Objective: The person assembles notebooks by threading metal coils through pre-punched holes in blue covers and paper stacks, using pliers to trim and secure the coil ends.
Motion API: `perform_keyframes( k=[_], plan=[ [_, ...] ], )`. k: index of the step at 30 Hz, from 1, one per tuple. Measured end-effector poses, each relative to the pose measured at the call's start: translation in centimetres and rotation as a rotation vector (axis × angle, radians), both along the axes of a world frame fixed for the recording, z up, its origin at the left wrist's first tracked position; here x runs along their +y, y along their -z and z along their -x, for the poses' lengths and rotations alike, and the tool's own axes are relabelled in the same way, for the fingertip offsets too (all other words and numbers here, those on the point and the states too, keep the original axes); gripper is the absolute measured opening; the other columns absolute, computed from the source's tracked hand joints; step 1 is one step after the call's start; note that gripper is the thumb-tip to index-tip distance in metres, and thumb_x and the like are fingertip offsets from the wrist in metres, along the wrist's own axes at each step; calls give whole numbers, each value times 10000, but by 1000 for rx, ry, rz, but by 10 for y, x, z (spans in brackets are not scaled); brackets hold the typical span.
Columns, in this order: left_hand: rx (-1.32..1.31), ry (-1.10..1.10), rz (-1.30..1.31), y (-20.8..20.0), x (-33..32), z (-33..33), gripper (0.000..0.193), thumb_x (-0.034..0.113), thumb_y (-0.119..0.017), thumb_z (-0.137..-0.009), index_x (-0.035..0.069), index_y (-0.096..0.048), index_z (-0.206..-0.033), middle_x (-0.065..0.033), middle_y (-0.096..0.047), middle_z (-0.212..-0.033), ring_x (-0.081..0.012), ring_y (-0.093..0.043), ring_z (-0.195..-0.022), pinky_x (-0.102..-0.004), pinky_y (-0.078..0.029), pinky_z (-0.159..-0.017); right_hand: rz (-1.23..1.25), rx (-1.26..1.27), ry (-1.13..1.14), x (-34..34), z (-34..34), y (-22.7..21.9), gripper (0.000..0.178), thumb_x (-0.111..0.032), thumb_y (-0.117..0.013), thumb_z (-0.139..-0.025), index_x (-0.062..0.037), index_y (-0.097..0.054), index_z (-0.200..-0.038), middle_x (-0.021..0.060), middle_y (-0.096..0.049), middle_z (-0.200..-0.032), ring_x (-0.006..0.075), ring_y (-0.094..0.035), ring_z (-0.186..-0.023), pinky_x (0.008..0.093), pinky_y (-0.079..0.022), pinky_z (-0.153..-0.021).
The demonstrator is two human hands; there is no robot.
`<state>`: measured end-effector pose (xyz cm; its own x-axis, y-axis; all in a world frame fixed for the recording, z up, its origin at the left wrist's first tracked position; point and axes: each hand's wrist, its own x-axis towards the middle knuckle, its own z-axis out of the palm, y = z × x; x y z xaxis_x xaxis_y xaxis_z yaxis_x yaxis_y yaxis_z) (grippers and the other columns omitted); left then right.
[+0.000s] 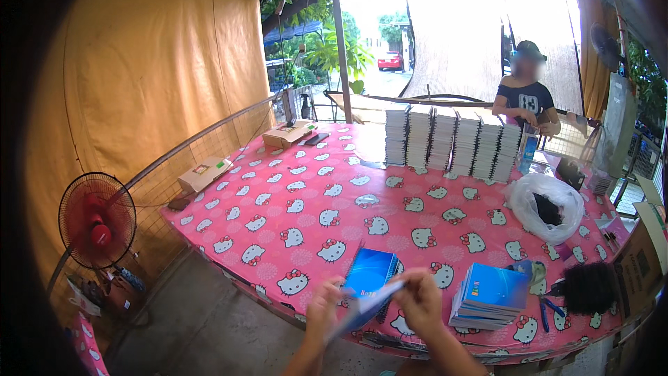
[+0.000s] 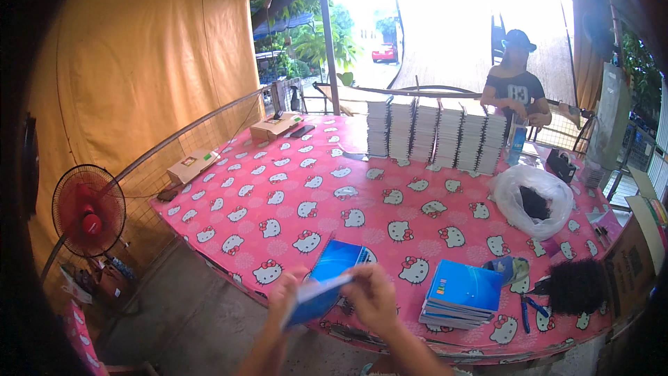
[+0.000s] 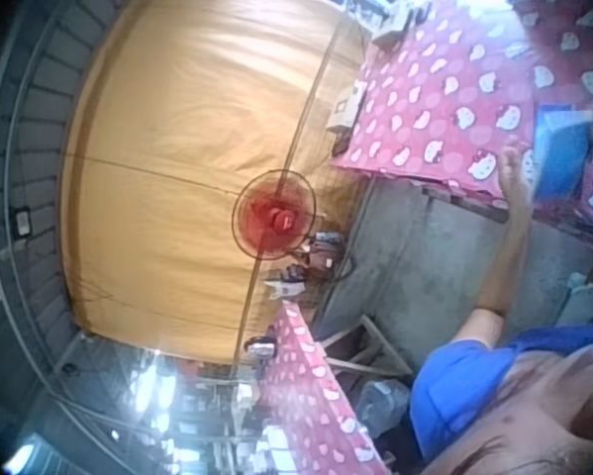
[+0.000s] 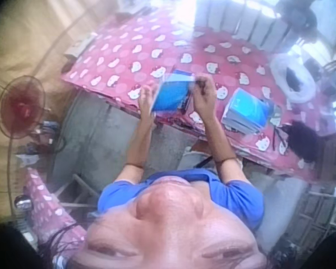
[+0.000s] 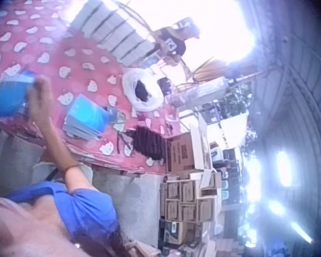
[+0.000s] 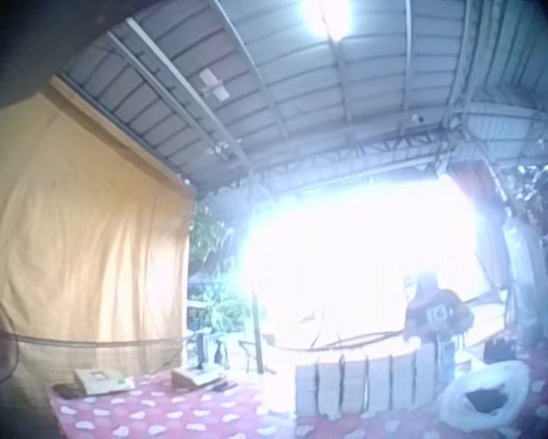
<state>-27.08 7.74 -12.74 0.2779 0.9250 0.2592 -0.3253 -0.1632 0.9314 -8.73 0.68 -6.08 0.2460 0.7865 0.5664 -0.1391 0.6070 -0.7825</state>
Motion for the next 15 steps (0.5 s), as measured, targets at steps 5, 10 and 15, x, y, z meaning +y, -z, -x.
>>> perform_keyframes(
  k=[5, 10, 15],
  plan=[
    [-141, -352, 13, 53, 53, -28, 676, 557, -280, -970, -5, -442, -1309, -152, -502, -1278, -211, -465, -1192, -366, -348, -1015, 278, 106, 192, 77, -25, 13, 138, -93, -616, -885, -11, -554, -978, 54, -576, -809, 114, -562, -665, 250, -461, -573],
    [23, -340, -183, 51, 36, -65, 662, 515, -260, -996, -43, -452, -1297, -172, -512, -1275, -266, -475, -1197, -383, -350, -1016, 118, -628, 788, 131, -52, 93, 236, -162, -678, -778, 8, -614, -929, 114, -594, -827, 211, -584, -792, 347, -480, -709],
    [19, -642, -234, 92, 51, -64, 520, 426, -342, -1008, -35, -556, -1115, -123, -579, -1071, -207, -544, -988, -341, -428, -880, 183, -273, 387, 127, -34, 90, 208, -107, -598, -791, 12, -648, -954, 114, -620, -894, 202, -584, -839, 297, -459, -759]
  ],
)
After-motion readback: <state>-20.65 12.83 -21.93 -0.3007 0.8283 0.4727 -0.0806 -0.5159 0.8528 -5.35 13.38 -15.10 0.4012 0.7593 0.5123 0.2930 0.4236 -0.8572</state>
